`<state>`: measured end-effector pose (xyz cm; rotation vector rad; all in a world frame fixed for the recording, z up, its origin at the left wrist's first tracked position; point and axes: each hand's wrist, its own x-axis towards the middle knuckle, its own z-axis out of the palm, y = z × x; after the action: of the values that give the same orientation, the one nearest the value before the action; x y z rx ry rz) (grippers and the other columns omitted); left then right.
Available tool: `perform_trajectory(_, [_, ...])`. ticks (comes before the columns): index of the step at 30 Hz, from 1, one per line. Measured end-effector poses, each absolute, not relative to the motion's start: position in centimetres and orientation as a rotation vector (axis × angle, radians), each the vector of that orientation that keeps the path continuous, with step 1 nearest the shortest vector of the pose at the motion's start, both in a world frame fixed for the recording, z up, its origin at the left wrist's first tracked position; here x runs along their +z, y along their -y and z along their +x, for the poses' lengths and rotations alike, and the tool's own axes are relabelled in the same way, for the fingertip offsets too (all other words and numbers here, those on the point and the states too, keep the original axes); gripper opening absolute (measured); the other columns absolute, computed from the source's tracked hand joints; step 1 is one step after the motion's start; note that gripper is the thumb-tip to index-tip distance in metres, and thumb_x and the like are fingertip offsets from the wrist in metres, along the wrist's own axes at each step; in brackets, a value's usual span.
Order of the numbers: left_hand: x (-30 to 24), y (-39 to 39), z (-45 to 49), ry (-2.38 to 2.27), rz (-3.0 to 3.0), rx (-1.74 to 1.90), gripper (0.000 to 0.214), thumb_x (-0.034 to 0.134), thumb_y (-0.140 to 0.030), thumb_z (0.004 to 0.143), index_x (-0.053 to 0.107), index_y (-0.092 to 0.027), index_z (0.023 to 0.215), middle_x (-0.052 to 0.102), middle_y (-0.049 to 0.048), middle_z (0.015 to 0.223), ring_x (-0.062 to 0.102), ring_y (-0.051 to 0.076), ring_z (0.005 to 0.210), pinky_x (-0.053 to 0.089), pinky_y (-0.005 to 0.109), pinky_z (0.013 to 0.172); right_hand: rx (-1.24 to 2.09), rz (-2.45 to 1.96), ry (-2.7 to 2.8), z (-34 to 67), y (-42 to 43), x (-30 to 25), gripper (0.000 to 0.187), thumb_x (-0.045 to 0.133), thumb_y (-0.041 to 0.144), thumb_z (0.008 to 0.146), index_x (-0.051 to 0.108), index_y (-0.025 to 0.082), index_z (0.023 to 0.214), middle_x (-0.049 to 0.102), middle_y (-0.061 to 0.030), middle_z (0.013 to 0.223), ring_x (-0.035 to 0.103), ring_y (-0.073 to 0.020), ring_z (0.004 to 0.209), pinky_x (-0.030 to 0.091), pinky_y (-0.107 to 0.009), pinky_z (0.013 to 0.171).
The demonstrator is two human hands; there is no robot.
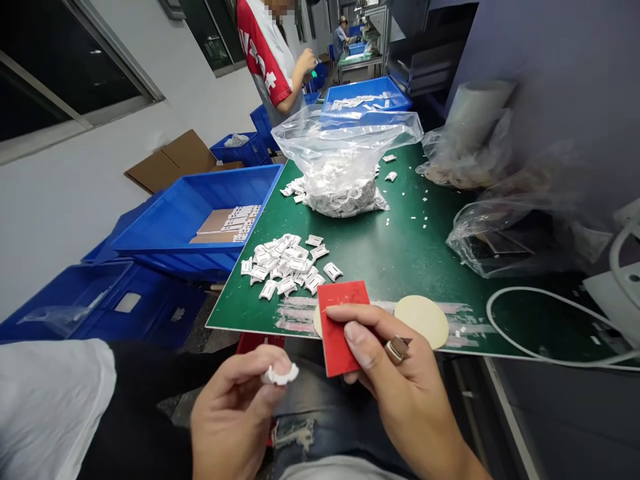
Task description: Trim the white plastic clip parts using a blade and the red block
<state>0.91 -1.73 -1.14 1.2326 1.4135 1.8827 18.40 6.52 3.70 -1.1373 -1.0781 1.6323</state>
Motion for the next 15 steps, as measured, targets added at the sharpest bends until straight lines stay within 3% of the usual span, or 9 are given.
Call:
perform_trajectory(2, [-1.3, 1.7, 0.9, -1.641, 1.519, 2.046, 0.027, 0.088, -0.007, 0.084, 0.086, -0.026, 0.103, 0.087, 0.0022, 0.094, 0.084, 0.023, 0.087, 0.072, 0.034, 0.081, 1.627, -1.161, 1.086, 18.5, -6.3, 3.0, 0.029, 0.078, 0.057, 0.097, 0.085, 0.029, 0.1, 0.074, -0.0007, 0.087, 0.061, -0.0144, 0.067, 0.055, -0.021, 0.06])
perform_trajectory(4, [-1.2, 1.7, 1.1, -1.757, 1.665, 2.139, 0.023, 0.09, -0.011, 0.084, 0.086, -0.025, 0.102, 0.088, 0.0019, 0.098, 0.086, 0.025, 0.092, 0.074, 0.038, 0.084, 1.6, -1.148, 1.204, 19.0, -6.1, 2.0, 0.03, 0.075, 0.058, 0.1, 0.082, 0.03, 0.106, 0.076, -0.001, 0.094, 0.067, -0.0159, 0.078, 0.058, -0.021, 0.07])
perform_trajectory(6, [-1.1, 1.7, 1.3, -1.786, 1.712, 2.141, 0.013, 0.089, -0.019, 0.088, 0.085, -0.024, 0.099, 0.088, 0.0025, 0.096, 0.087, 0.028, 0.095, 0.075, 0.039, 0.083, 1.604, -1.053, 1.388, 19.7, -5.9, 1.0, 0.038, 0.065, 0.063, 0.103, 0.077, 0.033, 0.123, 0.079, -0.003, 0.117, 0.074, -0.0207, 0.101, 0.061, -0.025, 0.085])
perform_trajectory(9, [-1.1, 1.8, 1.4, -1.814, 1.733, 2.124, 0.008, 0.088, -0.024, 0.092, 0.084, -0.024, 0.098, 0.088, 0.003, 0.093, 0.087, 0.028, 0.096, 0.076, 0.039, 0.082, 1.502, -0.894, 1.703, 20.5, -5.9, 0.5, 0.043, 0.051, 0.06, 0.11, 0.063, 0.042, 0.147, 0.073, -0.001, 0.146, 0.071, -0.0254, 0.131, 0.059, -0.033, 0.106])
perform_trajectory(11, [-1.2, 1.9, 1.3, -1.8, 1.79, 2.113, 0.008, 0.087, -0.024, 0.092, 0.083, -0.024, 0.099, 0.087, 0.0021, 0.092, 0.088, 0.028, 0.094, 0.076, 0.039, 0.082, 1.264, -0.806, 1.927, 20.5, -6.1, 0.8, 0.042, 0.055, 0.056, 0.109, 0.059, 0.04, 0.148, 0.076, -0.0013, 0.14, 0.075, -0.0241, 0.122, 0.059, -0.032, 0.102])
perform_trajectory(13, [-1.4, 2.0, 1.2, -1.751, 1.828, 2.085, 0.008, 0.086, -0.022, 0.092, 0.081, -0.023, 0.099, 0.087, 0.0013, 0.094, 0.088, 0.027, 0.095, 0.076, 0.038, 0.085, 0.968, -0.714, 2.086, 20.1, -6.4, 1.4, 0.042, 0.059, 0.061, 0.108, 0.063, 0.031, 0.137, 0.079, -0.0039, 0.116, 0.076, -0.0226, 0.097, 0.06, -0.032, 0.084])
perform_trajectory(15, [-1.5, 2.0, 1.1, -1.688, 1.83, 2.066, 0.008, 0.085, -0.02, 0.093, 0.078, -0.021, 0.097, 0.087, 0.0011, 0.097, 0.087, 0.027, 0.095, 0.076, 0.041, 0.09, 0.713, -0.68, 2.172, 19.4, -6.6, 2.0, 0.051, 0.052, 0.069, 0.109, 0.067, 0.023, 0.122, 0.077, -0.0056, 0.096, 0.07, -0.022, 0.077, 0.055, -0.034, 0.071])
